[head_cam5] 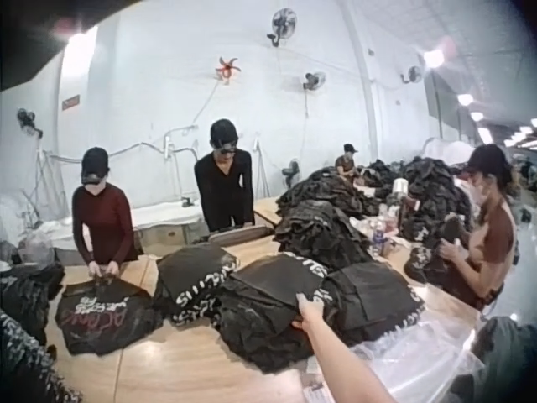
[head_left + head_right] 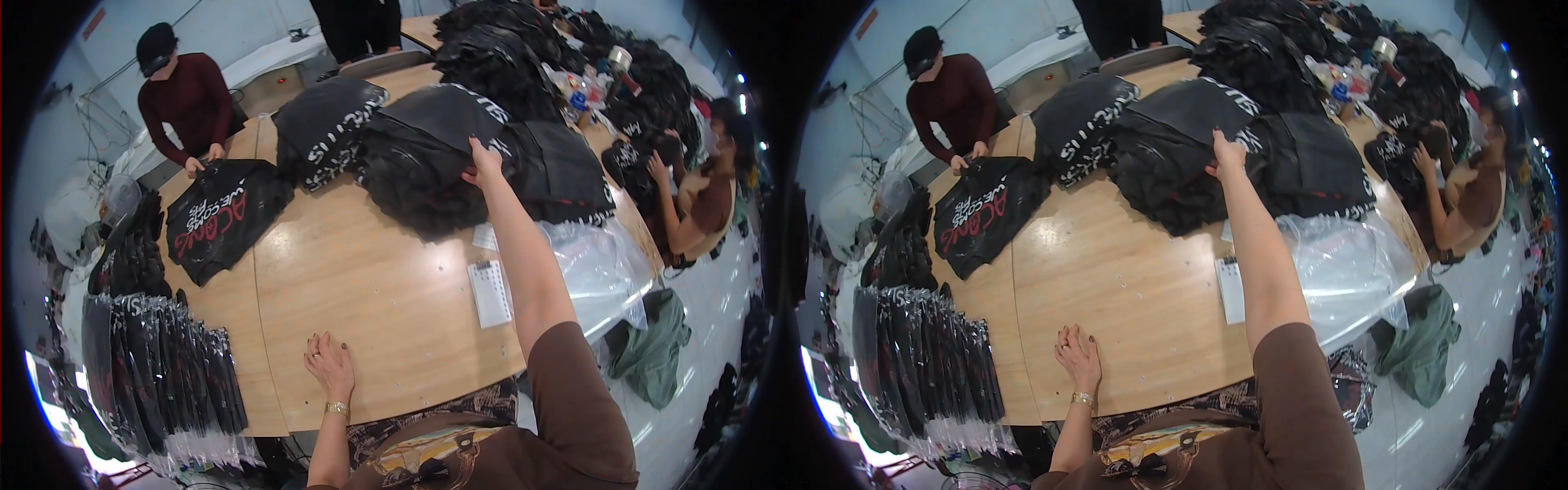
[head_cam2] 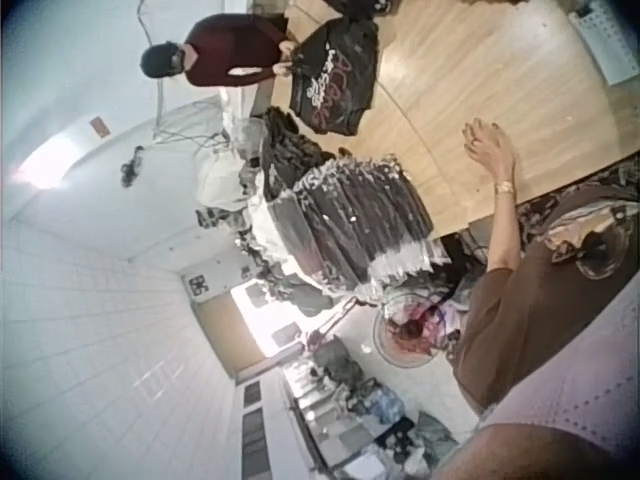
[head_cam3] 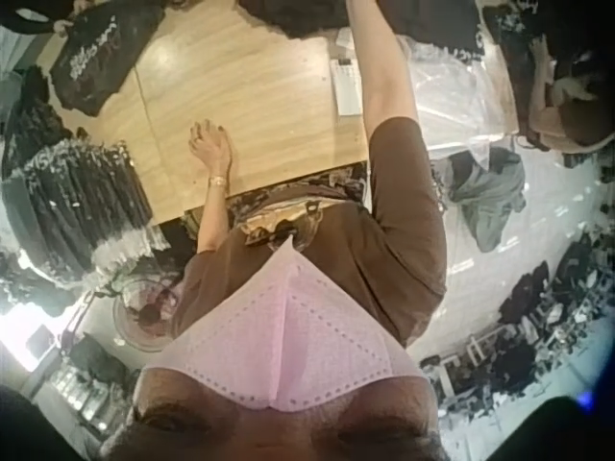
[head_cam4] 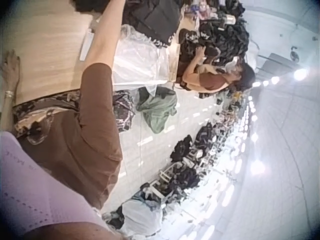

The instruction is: Packaging folded black garments into plastic bags.

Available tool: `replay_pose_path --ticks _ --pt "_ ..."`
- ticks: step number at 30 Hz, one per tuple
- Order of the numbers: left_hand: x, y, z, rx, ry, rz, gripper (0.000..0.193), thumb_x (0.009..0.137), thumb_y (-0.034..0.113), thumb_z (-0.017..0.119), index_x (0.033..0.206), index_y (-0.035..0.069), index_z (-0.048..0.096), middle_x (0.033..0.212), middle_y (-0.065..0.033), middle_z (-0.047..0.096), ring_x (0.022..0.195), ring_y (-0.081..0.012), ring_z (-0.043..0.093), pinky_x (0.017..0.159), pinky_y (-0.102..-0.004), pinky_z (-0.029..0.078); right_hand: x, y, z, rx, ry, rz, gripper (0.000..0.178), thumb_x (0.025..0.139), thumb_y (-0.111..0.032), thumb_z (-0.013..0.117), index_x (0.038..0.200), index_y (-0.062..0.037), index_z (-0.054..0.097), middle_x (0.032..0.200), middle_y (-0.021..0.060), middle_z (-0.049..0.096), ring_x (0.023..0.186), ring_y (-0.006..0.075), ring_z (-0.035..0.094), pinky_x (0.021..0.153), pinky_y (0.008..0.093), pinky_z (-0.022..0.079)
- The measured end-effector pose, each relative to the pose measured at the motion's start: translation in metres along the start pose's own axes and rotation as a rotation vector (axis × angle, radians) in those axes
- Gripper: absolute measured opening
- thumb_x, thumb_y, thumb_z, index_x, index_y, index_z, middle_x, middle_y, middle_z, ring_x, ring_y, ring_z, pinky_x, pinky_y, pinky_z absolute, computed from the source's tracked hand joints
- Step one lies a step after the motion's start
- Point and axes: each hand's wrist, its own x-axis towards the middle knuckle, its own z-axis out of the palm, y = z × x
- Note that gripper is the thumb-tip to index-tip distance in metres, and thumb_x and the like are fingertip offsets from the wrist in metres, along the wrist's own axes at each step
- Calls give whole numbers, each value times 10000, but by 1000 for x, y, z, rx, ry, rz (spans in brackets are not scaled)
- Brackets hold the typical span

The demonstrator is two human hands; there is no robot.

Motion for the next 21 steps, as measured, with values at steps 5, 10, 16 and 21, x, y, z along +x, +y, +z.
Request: replay_pose_path --ticks 5,10,16,21 --pt "9 1 1 -6 -28 -47 440 823 249 557 1211 70 448 1281 -154 391 1256 -301 279 1023 -494 147 3 6 17 218 -171 98 413 809 -242 602 1147 -65 444 1028 119 562 868 283 591 646 461 509" --pt "90 57 18 -639 58 -104 395 826 164 562 1191 53 459 1253 -167 425 1255 -299 283 1016 -409 241 -17 48 -12 487 -346 41 301 859 -165 528 1126 -54 445 1012 114 586 809 263 630 583 400 540" --pt "248 164 64 -730 104 184 417 828 225 597 1164 15 468 1141 -169 519 1110 -301 441 948 -366 335 -33 83 -54 584 -241 -125 329 835 -165 594 1134 -78 488 1005 61 585 803 202 614 550 326 519" --pt "297 200 106 -491 118 -10 364 747 292 670 984 33 572 886 -110 620 847 -266 585 766 -375 450 -67 92 -81 511 -236 -62 300 843 -132 583 1122 -72 490 963 51 601 793 182 624 563 289 543"
